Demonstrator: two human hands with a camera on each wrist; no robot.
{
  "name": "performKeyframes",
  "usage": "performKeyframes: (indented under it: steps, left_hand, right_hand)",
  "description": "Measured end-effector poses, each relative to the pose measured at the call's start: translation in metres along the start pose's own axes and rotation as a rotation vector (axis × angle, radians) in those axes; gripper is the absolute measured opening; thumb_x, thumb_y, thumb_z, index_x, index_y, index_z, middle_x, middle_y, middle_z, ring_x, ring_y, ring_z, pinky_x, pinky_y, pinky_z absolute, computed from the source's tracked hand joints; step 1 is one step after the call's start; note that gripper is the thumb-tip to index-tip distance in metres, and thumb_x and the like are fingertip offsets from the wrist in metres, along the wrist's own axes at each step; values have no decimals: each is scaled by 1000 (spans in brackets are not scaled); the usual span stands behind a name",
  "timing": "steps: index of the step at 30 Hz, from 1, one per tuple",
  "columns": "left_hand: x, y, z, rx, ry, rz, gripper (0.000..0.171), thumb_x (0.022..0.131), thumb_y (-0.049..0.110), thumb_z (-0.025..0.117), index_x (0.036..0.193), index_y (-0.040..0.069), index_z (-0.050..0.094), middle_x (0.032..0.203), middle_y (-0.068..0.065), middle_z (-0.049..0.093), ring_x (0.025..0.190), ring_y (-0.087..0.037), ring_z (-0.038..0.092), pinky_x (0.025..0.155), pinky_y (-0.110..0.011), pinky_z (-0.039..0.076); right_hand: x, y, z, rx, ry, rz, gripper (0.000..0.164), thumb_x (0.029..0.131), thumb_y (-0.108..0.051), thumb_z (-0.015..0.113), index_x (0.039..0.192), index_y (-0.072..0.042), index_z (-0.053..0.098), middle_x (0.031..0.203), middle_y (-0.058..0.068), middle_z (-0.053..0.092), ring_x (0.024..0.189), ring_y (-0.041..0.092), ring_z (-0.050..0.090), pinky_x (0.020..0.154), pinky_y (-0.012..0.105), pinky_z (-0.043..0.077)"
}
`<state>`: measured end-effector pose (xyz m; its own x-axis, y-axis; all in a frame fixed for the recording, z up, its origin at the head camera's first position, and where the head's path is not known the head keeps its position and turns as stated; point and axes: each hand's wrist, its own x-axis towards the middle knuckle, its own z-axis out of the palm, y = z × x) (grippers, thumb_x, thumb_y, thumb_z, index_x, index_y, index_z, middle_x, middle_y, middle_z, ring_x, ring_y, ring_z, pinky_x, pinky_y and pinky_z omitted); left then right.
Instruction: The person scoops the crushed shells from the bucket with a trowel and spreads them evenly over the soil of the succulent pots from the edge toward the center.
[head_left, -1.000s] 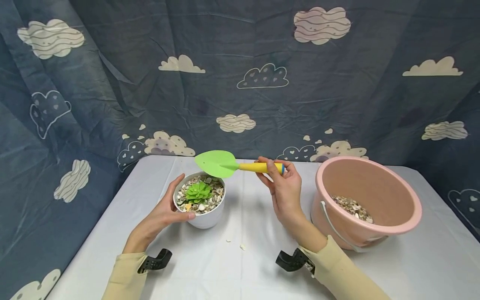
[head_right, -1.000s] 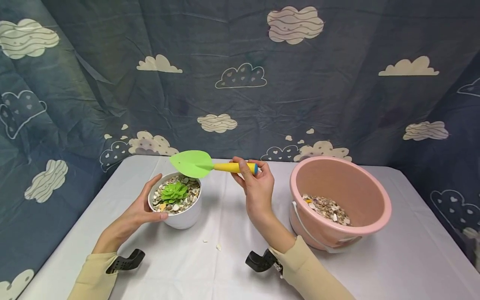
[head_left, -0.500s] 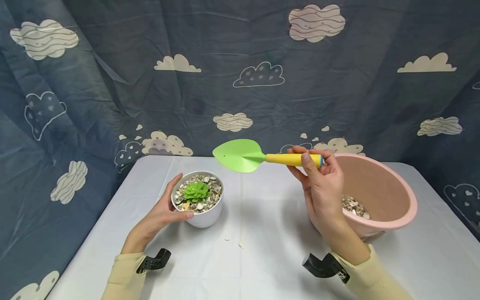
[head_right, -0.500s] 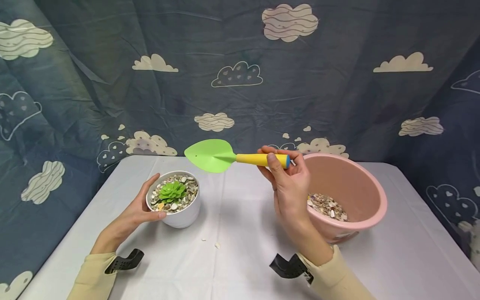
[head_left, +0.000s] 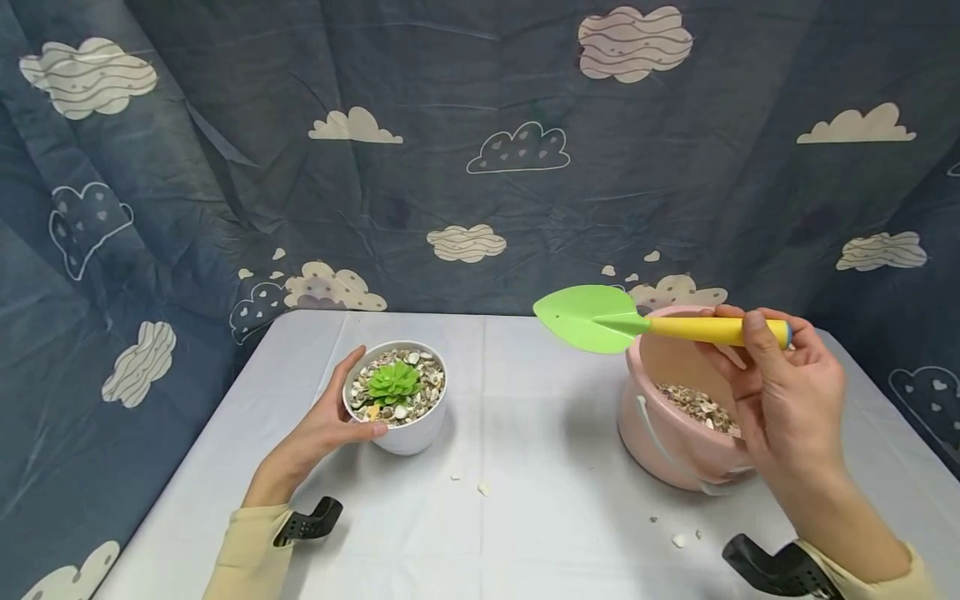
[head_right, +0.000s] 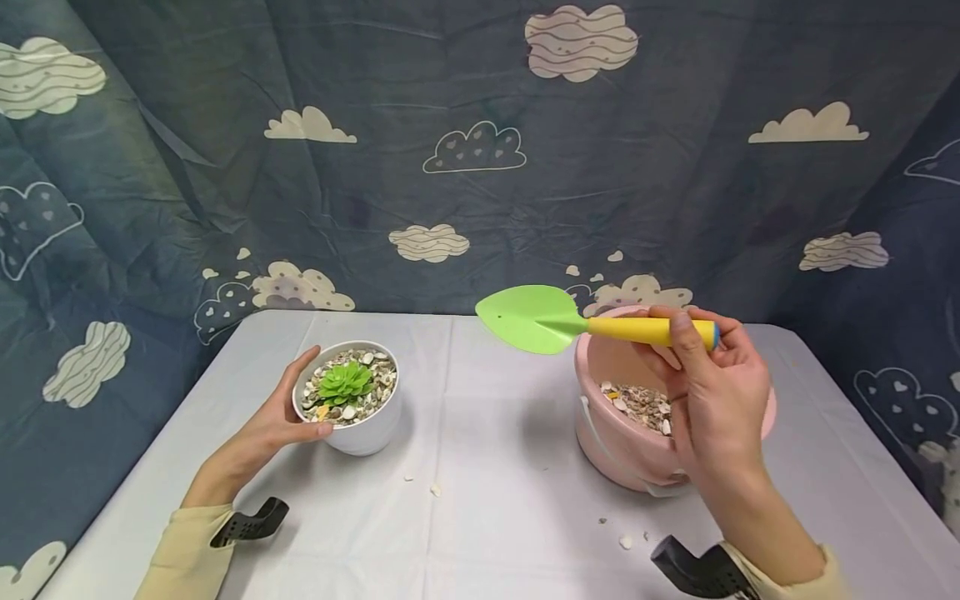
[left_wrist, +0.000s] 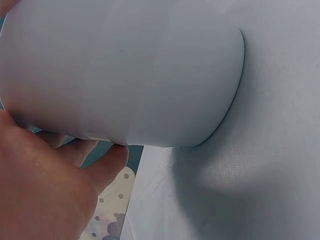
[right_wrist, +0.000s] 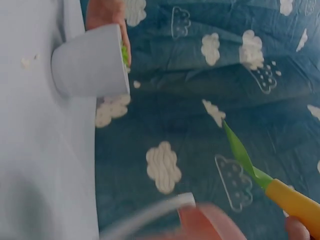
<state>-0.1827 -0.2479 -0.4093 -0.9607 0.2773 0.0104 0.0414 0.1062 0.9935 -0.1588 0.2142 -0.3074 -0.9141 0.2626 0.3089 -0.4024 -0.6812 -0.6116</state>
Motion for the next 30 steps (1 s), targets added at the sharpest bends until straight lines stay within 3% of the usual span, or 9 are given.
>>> performKeyframes:
  steps: [7,17,19,25,30]
  left_hand:
    - [0,1,-2,32,9,-21,112,77,10,82,159,27,7,159,-16,11,141,-34,23,106,-32,31]
    - [-1,-1,-1,38,18,-41,110,78,12,82,158,30,8,161,-11,6,143,-32,18,111,-44,24]
    - [-2,-1,-1,39,18,-41,111,78,13,82,158,30,8,161,-12,5,144,-34,15,112,-53,18]
    - [-1,-1,-1,30,20,-34,111,78,12,81,158,29,7,161,-13,4,144,-34,15,112,-53,18]
    - [-1,-1,0,35,18,-32,111,78,13,81,158,29,7,161,-13,4,144,-34,15,112,-53,18]
  right_hand:
    - [12,-27,-26,-38,43,-24,29,93,6,57,121,7,48,117,24,62,107,38,65,78,45,52]
    - [37,-57,-43,-209,75,-224,44,92,4,59,135,0,50,121,18,55,106,28,66,78,33,53]
    - [41,-61,-43,-277,83,-256,45,91,2,61,135,-2,53,121,16,53,106,25,65,79,30,53]
    - [46,-61,-48,-590,47,-322,47,89,4,65,135,-1,56,117,15,58,101,18,66,79,20,50]
    - [47,-53,-58,-738,6,-306,49,87,9,67,133,0,54,115,12,67,96,12,69,77,19,50]
